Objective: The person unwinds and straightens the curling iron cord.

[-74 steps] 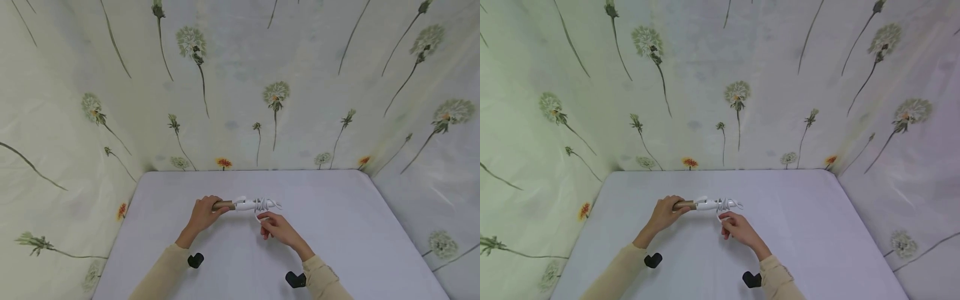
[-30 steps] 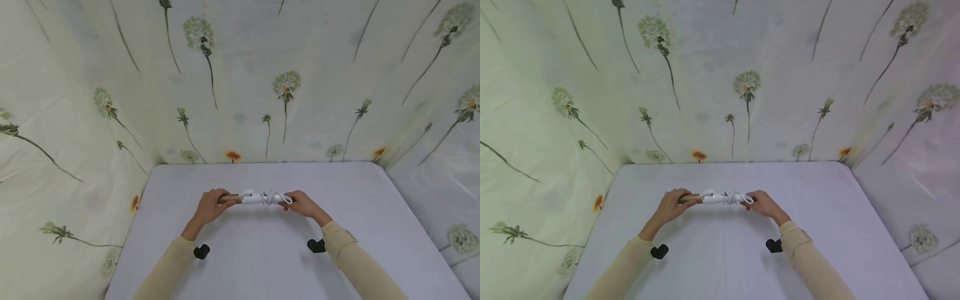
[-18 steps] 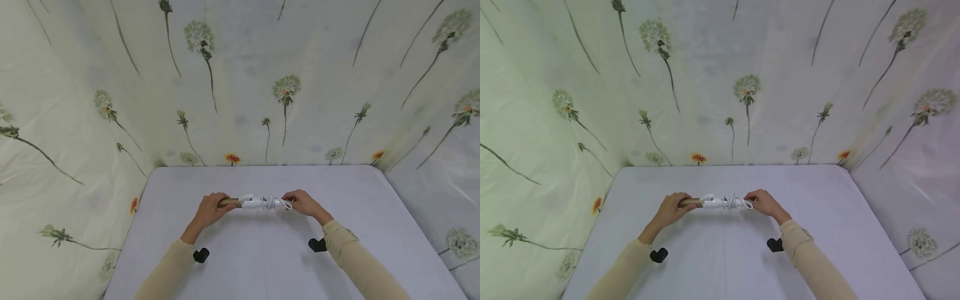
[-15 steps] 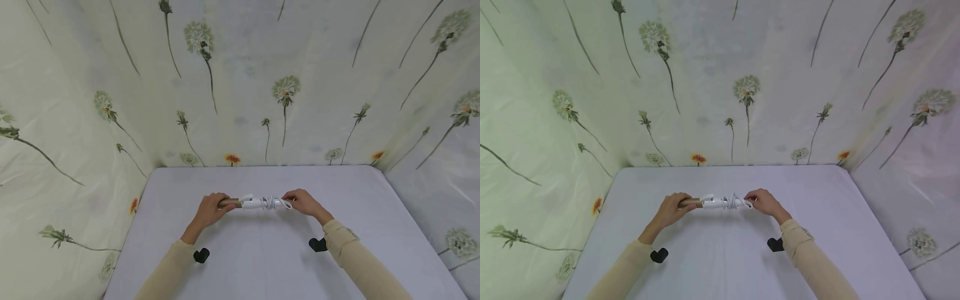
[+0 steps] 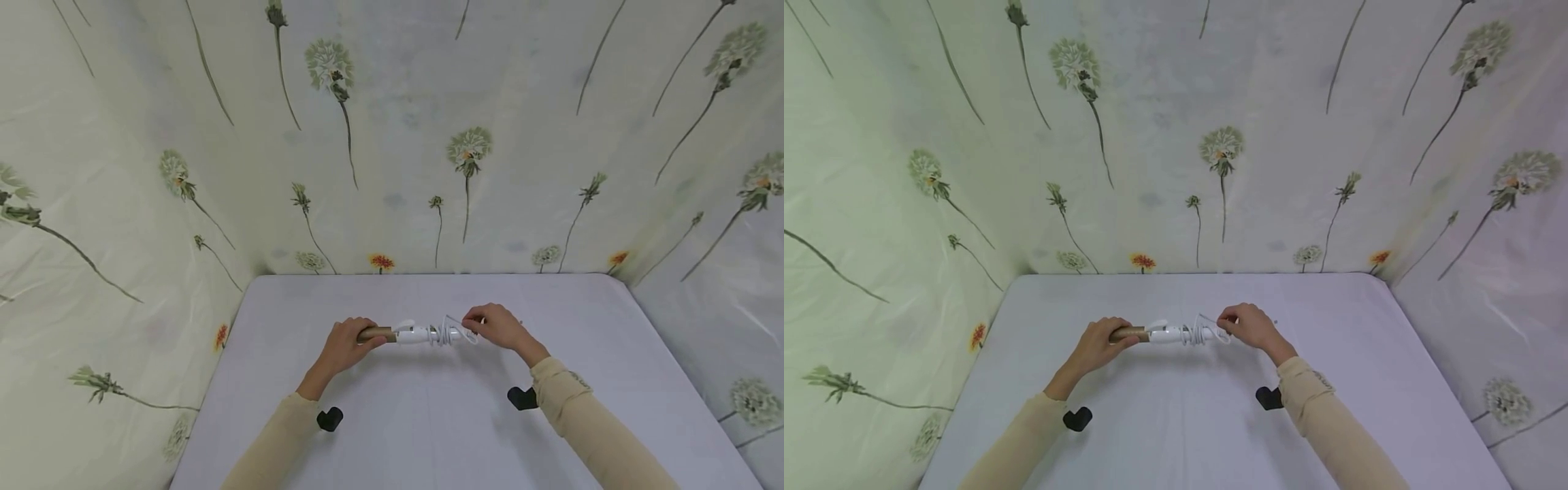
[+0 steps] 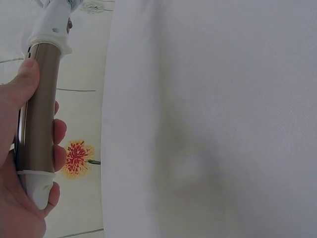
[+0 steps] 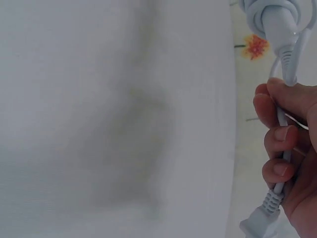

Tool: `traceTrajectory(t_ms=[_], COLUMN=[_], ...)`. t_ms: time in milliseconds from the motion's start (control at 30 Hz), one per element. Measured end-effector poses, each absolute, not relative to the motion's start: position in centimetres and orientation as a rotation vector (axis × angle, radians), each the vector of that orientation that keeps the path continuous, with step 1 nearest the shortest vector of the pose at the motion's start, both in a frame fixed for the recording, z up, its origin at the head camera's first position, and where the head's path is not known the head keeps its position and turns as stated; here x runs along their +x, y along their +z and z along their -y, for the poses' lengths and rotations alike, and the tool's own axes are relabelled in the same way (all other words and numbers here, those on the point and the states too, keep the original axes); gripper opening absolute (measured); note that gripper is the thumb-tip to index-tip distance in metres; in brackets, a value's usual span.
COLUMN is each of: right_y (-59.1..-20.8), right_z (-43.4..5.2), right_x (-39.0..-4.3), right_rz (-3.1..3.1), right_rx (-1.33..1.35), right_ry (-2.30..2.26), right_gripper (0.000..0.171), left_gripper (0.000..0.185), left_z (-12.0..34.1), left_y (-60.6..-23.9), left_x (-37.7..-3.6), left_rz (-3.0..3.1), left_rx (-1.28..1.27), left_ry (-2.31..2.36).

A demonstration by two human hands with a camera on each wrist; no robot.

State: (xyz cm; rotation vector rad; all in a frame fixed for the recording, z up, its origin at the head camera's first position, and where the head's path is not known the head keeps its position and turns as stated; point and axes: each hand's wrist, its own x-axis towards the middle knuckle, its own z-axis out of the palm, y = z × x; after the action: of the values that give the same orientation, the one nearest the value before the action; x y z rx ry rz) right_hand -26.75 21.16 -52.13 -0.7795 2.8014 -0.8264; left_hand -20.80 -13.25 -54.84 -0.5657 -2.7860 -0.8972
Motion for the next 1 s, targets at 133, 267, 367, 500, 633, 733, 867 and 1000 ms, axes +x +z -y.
traceTrajectory(t_ms=[133,267,367,500,633,733,867,1000], right_y=[-51.8,-51.4,-51.2,-51.1,-51.0,-50.9,-51.0,-51.1], right_z=[-21.1,-21.0,-20.8,-20.6,-20.4,-20.2,-20.1,-20.4], right_x=[-26.9,-26.8,-26.4,-25.8,-25.2,-24.6,-24.1,-23.6], right_rz=[-2.819,-2.856,-2.881,-2.920,-2.948,-2.946,-2.934,-2.874], right_rx=[-0.765,-0.745,-0.715,-0.678,-0.666,-0.674,-0.684,-0.664], right_ry=[-0.803,-0.793,-0.809,-0.836,-0.871,-0.909,-0.931,-0.979], right_gripper=[0.017,0.017,0.017,0.016,0.014,0.013,0.014,0.017], left_gripper=[0.035,0.035,0.036,0.035,0.037,0.037,0.036,0.037], left_z=[13.3,13.3,13.3,13.3,13.3,13.3,13.3,13.3], left_y=[-54.8,-54.9,-55.1,-55.3,-55.3,-55.4,-55.5,-55.5], left_x=[-20.9,-21.0,-21.0,-20.9,-20.7,-20.7,-20.8,-20.9], left_rz=[2.766,2.761,2.768,2.762,2.767,2.776,2.769,2.769], left_rx=[-0.584,-0.585,-0.570,-0.564,-0.550,-0.531,-0.537,-0.538], left_ry=[-0.889,-0.885,-0.877,-0.864,-0.870,-0.869,-0.862,-0.867])
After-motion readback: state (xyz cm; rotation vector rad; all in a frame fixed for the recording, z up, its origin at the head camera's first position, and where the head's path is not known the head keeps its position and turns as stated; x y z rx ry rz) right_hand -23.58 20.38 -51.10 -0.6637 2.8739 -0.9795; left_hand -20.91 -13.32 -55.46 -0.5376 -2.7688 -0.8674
